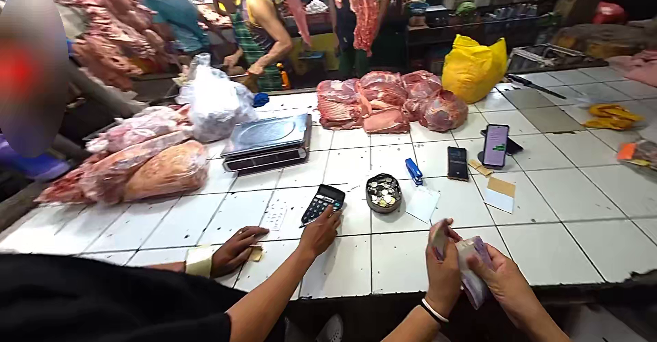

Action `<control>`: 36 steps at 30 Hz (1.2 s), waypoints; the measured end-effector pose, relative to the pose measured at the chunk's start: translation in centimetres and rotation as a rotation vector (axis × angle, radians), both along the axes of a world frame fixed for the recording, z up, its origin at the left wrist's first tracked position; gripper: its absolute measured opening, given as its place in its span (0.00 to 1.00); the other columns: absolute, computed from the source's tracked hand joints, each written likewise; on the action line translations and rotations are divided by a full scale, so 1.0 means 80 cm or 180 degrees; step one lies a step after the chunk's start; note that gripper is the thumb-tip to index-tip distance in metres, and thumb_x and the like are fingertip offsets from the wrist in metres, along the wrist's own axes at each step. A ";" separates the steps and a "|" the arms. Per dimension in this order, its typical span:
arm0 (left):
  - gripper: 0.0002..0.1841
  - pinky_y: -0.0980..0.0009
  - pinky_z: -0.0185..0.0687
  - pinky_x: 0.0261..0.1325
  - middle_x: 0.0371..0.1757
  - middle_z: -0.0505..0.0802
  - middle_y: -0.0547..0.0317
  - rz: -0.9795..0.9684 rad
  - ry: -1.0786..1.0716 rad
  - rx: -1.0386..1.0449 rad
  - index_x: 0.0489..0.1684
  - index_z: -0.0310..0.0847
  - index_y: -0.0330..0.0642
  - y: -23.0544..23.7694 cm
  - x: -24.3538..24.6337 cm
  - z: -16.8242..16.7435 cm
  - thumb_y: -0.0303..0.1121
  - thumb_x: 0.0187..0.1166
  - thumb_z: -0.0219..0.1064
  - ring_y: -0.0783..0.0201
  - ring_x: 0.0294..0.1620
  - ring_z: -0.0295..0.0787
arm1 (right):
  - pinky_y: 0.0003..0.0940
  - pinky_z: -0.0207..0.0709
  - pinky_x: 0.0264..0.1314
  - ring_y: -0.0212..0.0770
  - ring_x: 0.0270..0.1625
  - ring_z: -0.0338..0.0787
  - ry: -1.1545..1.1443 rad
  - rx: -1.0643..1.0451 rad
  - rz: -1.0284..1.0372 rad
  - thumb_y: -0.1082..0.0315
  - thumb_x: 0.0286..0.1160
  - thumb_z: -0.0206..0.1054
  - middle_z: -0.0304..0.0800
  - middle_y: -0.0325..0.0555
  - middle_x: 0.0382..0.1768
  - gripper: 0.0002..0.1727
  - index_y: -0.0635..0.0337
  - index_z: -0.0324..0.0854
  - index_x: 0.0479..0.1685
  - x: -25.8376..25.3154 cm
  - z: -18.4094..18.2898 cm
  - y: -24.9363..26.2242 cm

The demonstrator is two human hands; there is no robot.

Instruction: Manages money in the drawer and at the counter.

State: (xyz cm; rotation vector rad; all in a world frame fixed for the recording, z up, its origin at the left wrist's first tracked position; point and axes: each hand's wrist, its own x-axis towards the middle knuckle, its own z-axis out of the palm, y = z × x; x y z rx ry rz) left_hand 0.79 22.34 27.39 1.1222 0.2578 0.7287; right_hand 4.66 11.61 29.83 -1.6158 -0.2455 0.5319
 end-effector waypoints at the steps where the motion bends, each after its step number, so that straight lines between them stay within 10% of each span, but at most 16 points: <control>1: 0.22 0.77 0.84 0.59 0.46 0.89 0.62 -0.0064 0.0028 -0.0020 0.69 0.69 0.20 0.006 0.001 -0.002 0.22 0.76 0.53 0.79 0.48 0.87 | 0.26 0.90 0.46 0.27 0.38 0.94 -0.0198 -0.0317 0.0011 0.59 0.66 0.77 0.95 0.37 0.37 0.23 0.65 0.83 0.55 0.007 -0.003 -0.004; 7: 0.19 0.64 0.95 0.41 0.44 0.94 0.62 -0.0457 0.0428 -0.0797 0.70 0.71 0.34 0.034 -0.018 -0.031 0.27 0.88 0.40 0.65 0.43 0.96 | 0.70 0.82 0.45 0.66 0.42 0.95 -0.2178 -0.2555 -0.0158 0.54 0.76 0.75 0.94 0.63 0.39 0.22 0.68 0.89 0.50 0.074 -0.031 -0.077; 13: 0.24 0.81 0.83 0.40 0.50 0.90 0.64 -0.1130 0.1005 0.0136 0.74 0.70 0.28 -0.009 -0.064 -0.067 0.24 0.77 0.52 0.78 0.41 0.87 | 0.66 0.83 0.45 0.66 0.45 0.95 -0.2789 -0.2939 -0.0528 0.57 0.80 0.71 0.94 0.65 0.42 0.20 0.70 0.88 0.49 0.143 -0.078 -0.153; 18: 0.21 0.65 0.79 0.69 0.60 0.90 0.46 -0.1783 0.2240 0.1519 0.68 0.83 0.33 -0.073 -0.068 -0.119 0.22 0.81 0.52 0.62 0.60 0.87 | 0.68 0.77 0.66 0.68 0.65 0.89 -0.1129 -0.4007 0.0801 0.52 0.88 0.62 0.90 0.67 0.59 0.24 0.65 0.81 0.66 0.202 -0.128 -0.199; 21: 0.22 0.53 0.72 0.80 0.69 0.87 0.39 -0.2054 0.3154 0.2013 0.72 0.80 0.35 -0.122 -0.047 -0.150 0.20 0.79 0.57 0.47 0.73 0.82 | 0.62 0.73 0.76 0.64 0.68 0.87 -0.0610 -0.2797 0.0206 0.53 0.83 0.70 0.88 0.70 0.61 0.29 0.71 0.80 0.70 0.241 -0.136 -0.235; 24: 0.28 0.45 0.69 0.82 0.79 0.79 0.38 -0.2147 0.3898 0.2534 0.78 0.76 0.37 -0.173 -0.018 -0.199 0.18 0.73 0.65 0.37 0.81 0.72 | 0.42 0.84 0.62 0.42 0.51 0.92 -0.0010 -0.1818 0.0526 0.63 0.78 0.74 0.92 0.57 0.50 0.22 0.71 0.81 0.63 0.270 -0.154 -0.297; 30: 0.25 0.40 0.71 0.78 0.92 0.65 0.49 -0.2097 0.4755 0.2770 0.78 0.78 0.43 -0.216 -0.003 -0.285 0.22 0.80 0.61 0.35 0.86 0.64 | 0.59 0.75 0.74 0.58 0.67 0.88 -0.0826 -0.2804 0.2632 0.54 0.74 0.77 0.89 0.61 0.63 0.23 0.66 0.89 0.56 0.249 -0.208 -0.368; 36: 0.23 0.38 0.67 0.79 0.86 0.73 0.42 -0.2136 0.4976 0.3013 0.76 0.78 0.42 -0.215 0.019 -0.294 0.21 0.82 0.59 0.34 0.86 0.64 | 0.69 0.63 0.81 0.66 0.78 0.78 -0.0468 -0.4034 0.3473 0.52 0.80 0.71 0.83 0.66 0.72 0.26 0.60 0.84 0.69 0.243 -0.306 -0.359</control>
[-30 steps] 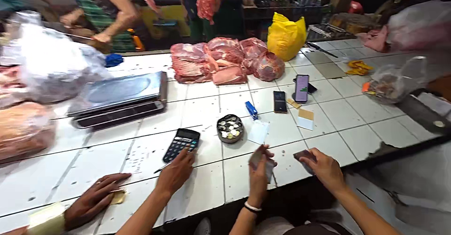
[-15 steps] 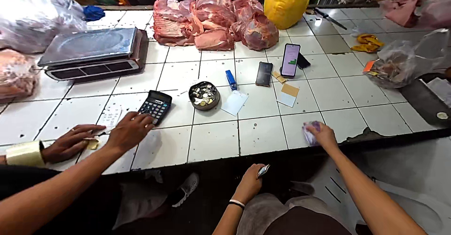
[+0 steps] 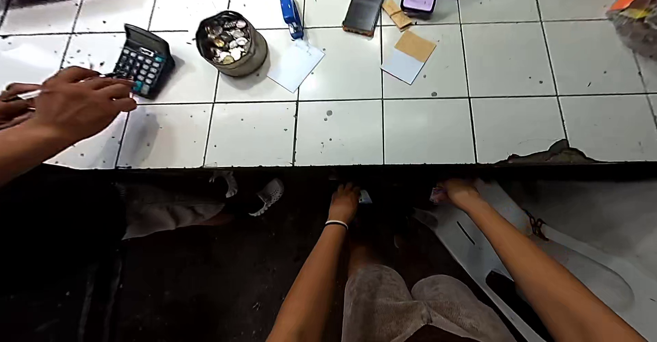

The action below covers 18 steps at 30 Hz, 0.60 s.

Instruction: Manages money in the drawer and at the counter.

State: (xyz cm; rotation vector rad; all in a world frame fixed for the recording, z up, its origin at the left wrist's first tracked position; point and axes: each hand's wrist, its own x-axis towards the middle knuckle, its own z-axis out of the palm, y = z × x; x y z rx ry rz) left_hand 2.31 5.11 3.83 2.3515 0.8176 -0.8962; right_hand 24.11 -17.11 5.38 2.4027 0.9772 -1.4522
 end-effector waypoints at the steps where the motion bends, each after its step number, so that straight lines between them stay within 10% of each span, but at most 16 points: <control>1: 0.23 0.37 0.66 0.80 0.85 0.73 0.41 -0.0046 0.0123 0.0002 0.77 0.78 0.41 -0.001 0.006 -0.001 0.21 0.82 0.59 0.34 0.86 0.63 | 0.70 0.64 0.80 0.68 0.79 0.78 0.0003 -0.0116 -0.0036 0.54 0.81 0.70 0.83 0.66 0.72 0.26 0.60 0.82 0.72 0.001 -0.016 -0.002; 11: 0.18 0.38 0.68 0.80 0.78 0.79 0.31 0.0685 0.0622 0.0280 0.69 0.79 0.25 -0.029 0.045 -0.033 0.28 0.88 0.56 0.33 0.82 0.70 | 0.68 0.64 0.82 0.65 0.82 0.76 -0.0414 0.0097 -0.0208 0.53 0.83 0.67 0.79 0.62 0.78 0.24 0.57 0.84 0.72 -0.015 -0.073 -0.010; 18: 0.17 0.43 0.71 0.78 0.90 0.69 0.49 0.0764 0.0257 0.0167 0.65 0.85 0.33 -0.108 -0.051 -0.047 0.24 0.88 0.52 0.38 0.82 0.72 | 0.73 0.35 0.91 0.60 0.95 0.51 -0.0706 0.0550 -0.0139 0.57 0.85 0.66 0.62 0.54 0.91 0.19 0.63 0.91 0.58 -0.103 -0.096 -0.098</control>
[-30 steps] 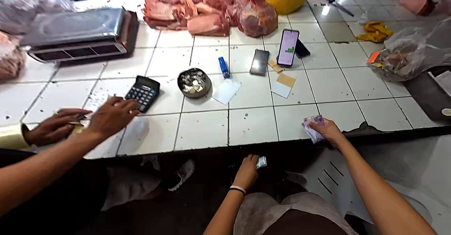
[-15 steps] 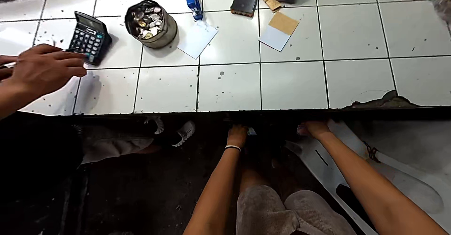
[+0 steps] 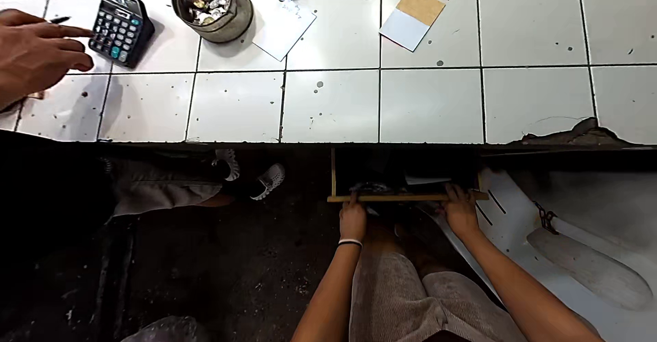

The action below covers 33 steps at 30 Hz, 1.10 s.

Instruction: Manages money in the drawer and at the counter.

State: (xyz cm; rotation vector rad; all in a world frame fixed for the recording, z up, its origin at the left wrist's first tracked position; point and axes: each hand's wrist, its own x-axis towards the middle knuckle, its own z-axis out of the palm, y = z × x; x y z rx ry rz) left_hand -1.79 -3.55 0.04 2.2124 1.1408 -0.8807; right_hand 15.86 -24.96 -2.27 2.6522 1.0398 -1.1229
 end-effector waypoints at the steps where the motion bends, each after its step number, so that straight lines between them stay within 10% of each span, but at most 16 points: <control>1: 0.16 0.43 0.72 0.77 0.88 0.71 0.48 -0.0007 0.0019 0.0000 0.63 0.86 0.32 -0.013 -0.012 0.000 0.24 0.87 0.53 0.38 0.81 0.74 | 0.74 0.37 0.90 0.59 0.94 0.55 -0.0090 0.0088 -0.0013 0.59 0.84 0.67 0.65 0.54 0.90 0.17 0.63 0.92 0.55 -0.015 -0.006 -0.015; 15: 0.18 0.48 0.70 0.80 0.93 0.64 0.52 -0.0098 0.0654 -0.0412 0.68 0.84 0.35 -0.030 -0.030 -0.002 0.22 0.85 0.55 0.41 0.85 0.68 | 0.72 0.56 0.81 0.61 0.88 0.68 -0.0210 0.0071 0.0532 0.69 0.80 0.67 0.74 0.52 0.84 0.10 0.61 0.95 0.47 -0.035 -0.019 -0.046; 22: 0.16 0.42 0.74 0.76 0.67 0.88 0.37 -0.0349 0.0485 -0.1188 0.68 0.84 0.39 0.002 0.037 0.048 0.30 0.87 0.58 0.40 0.72 0.83 | 0.71 0.52 0.84 0.59 0.93 0.59 0.0154 -0.0258 0.0546 0.73 0.86 0.57 0.63 0.52 0.91 0.16 0.64 0.90 0.59 -0.031 -0.030 -0.038; 29: 0.29 0.48 0.63 0.87 0.84 0.75 0.40 -0.0887 -0.0190 -0.0920 0.85 0.68 0.38 -0.011 0.153 0.015 0.24 0.81 0.61 0.42 0.86 0.68 | 0.71 0.50 0.86 0.60 0.94 0.54 0.0382 -0.0243 0.0451 0.74 0.87 0.55 0.59 0.53 0.92 0.17 0.65 0.89 0.60 -0.027 -0.033 -0.037; 33: 0.23 0.39 0.67 0.81 0.79 0.78 0.32 -0.1307 0.0038 -0.0830 0.78 0.72 0.30 -0.033 0.202 -0.019 0.30 0.86 0.59 0.34 0.83 0.70 | 0.72 0.34 0.91 0.59 0.96 0.47 0.0730 -0.0088 0.0359 0.63 0.91 0.57 0.56 0.56 0.93 0.19 0.66 0.88 0.62 -0.016 -0.022 -0.039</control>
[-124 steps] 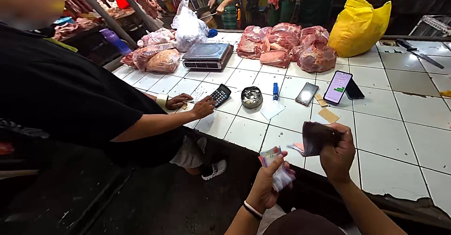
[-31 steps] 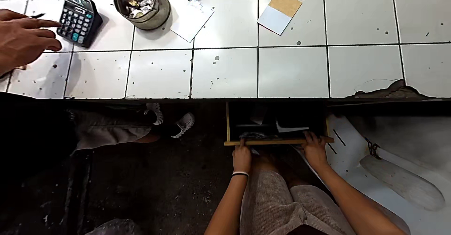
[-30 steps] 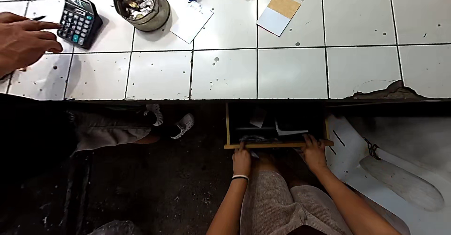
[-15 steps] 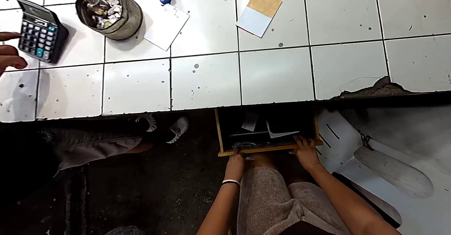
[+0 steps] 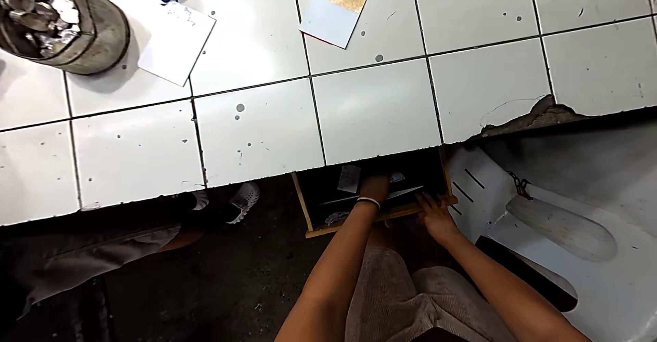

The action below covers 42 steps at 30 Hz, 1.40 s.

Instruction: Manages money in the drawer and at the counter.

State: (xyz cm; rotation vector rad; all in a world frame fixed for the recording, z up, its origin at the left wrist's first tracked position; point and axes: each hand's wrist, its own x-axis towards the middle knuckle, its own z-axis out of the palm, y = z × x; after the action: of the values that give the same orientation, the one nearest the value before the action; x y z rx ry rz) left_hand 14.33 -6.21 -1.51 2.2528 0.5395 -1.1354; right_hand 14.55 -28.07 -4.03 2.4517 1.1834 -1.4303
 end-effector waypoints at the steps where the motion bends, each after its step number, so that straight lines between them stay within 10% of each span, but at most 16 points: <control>1: 0.24 0.39 0.63 0.83 0.83 0.74 0.33 0.0032 0.0023 -0.0007 0.81 0.70 0.30 -0.003 0.006 -0.007 0.30 0.87 0.58 0.35 0.86 0.65 | 0.70 0.35 0.92 0.58 0.96 0.51 0.0032 0.0164 -0.0141 0.60 0.90 0.58 0.61 0.56 0.91 0.20 0.66 0.88 0.61 0.005 0.006 -0.002; 5: 0.28 0.39 0.61 0.84 0.87 0.68 0.32 0.0326 0.0145 -0.0098 0.81 0.68 0.28 -0.015 0.014 -0.019 0.31 0.83 0.62 0.34 0.89 0.59 | 0.61 0.79 0.70 0.60 0.63 0.92 -0.0333 0.0803 -0.1485 0.57 0.87 0.64 0.93 0.61 0.58 0.20 0.68 0.89 0.56 0.043 0.044 -0.005; 10: 0.32 0.43 0.61 0.85 0.86 0.67 0.30 0.0469 -0.0140 -0.0168 0.81 0.69 0.28 -0.019 0.001 -0.023 0.28 0.75 0.69 0.33 0.89 0.59 | 0.61 0.85 0.56 0.61 0.49 0.96 -0.1322 0.1620 -0.2021 0.60 0.82 0.69 0.96 0.61 0.45 0.17 0.68 0.92 0.50 0.104 0.060 0.019; 13: 0.36 0.45 0.63 0.86 0.92 0.60 0.35 0.0382 -0.0414 -0.0208 0.87 0.64 0.36 -0.028 -0.020 -0.019 0.21 0.74 0.67 0.33 0.90 0.56 | 0.64 0.83 0.59 0.67 0.52 0.94 -0.1283 0.1536 -0.1641 0.60 0.85 0.65 0.94 0.67 0.42 0.20 0.73 0.90 0.44 0.127 0.059 0.049; 18: 0.26 0.47 0.69 0.82 0.82 0.78 0.44 0.0255 -0.1156 -0.0416 0.80 0.73 0.40 -0.040 -0.069 -0.015 0.18 0.82 0.57 0.37 0.84 0.69 | 0.61 0.70 0.80 0.64 0.74 0.84 -0.0297 0.0529 -0.0561 0.56 0.94 0.52 0.89 0.63 0.65 0.23 0.61 0.84 0.71 0.148 0.068 0.093; 27: 0.27 0.44 0.71 0.78 0.87 0.73 0.50 0.0410 -0.1254 -0.0607 0.83 0.72 0.42 -0.039 -0.082 -0.016 0.17 0.83 0.55 0.37 0.84 0.69 | 0.66 0.70 0.77 0.64 0.73 0.84 -0.0248 -0.0313 -0.0117 0.54 0.93 0.55 0.89 0.61 0.66 0.22 0.54 0.82 0.73 0.141 0.127 0.137; 31: 0.25 0.43 0.69 0.79 0.85 0.76 0.48 0.0450 -0.1263 -0.0743 0.81 0.73 0.40 -0.039 -0.087 -0.014 0.17 0.84 0.54 0.37 0.84 0.68 | 0.71 0.67 0.77 0.69 0.78 0.78 -0.0311 -0.1065 0.0185 0.62 0.93 0.53 0.83 0.65 0.73 0.20 0.54 0.80 0.76 0.128 0.100 0.145; 37: 0.24 0.43 0.75 0.75 0.77 0.83 0.44 0.0535 -0.1589 -0.0898 0.75 0.78 0.37 -0.047 -0.105 -0.018 0.15 0.80 0.57 0.35 0.79 0.74 | 0.71 0.62 0.82 0.67 0.82 0.74 -0.0765 -0.0468 0.0229 0.71 0.90 0.50 0.82 0.61 0.75 0.22 0.51 0.82 0.75 0.115 0.039 0.121; 42: 0.25 0.45 0.73 0.77 0.75 0.84 0.44 0.0549 -0.1600 -0.1087 0.72 0.79 0.37 -0.047 -0.108 -0.022 0.13 0.75 0.61 0.38 0.79 0.74 | 0.71 0.48 0.89 0.64 0.92 0.60 -0.0501 -0.0266 -0.0228 0.47 0.92 0.53 0.66 0.61 0.87 0.29 0.49 0.70 0.86 0.098 0.012 0.099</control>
State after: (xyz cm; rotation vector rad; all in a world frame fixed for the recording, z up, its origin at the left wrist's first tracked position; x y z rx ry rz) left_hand 5.70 -9.99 -3.25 2.0367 0.2978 -0.4973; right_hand 22.37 -20.16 -3.03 2.5189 0.9942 -1.2481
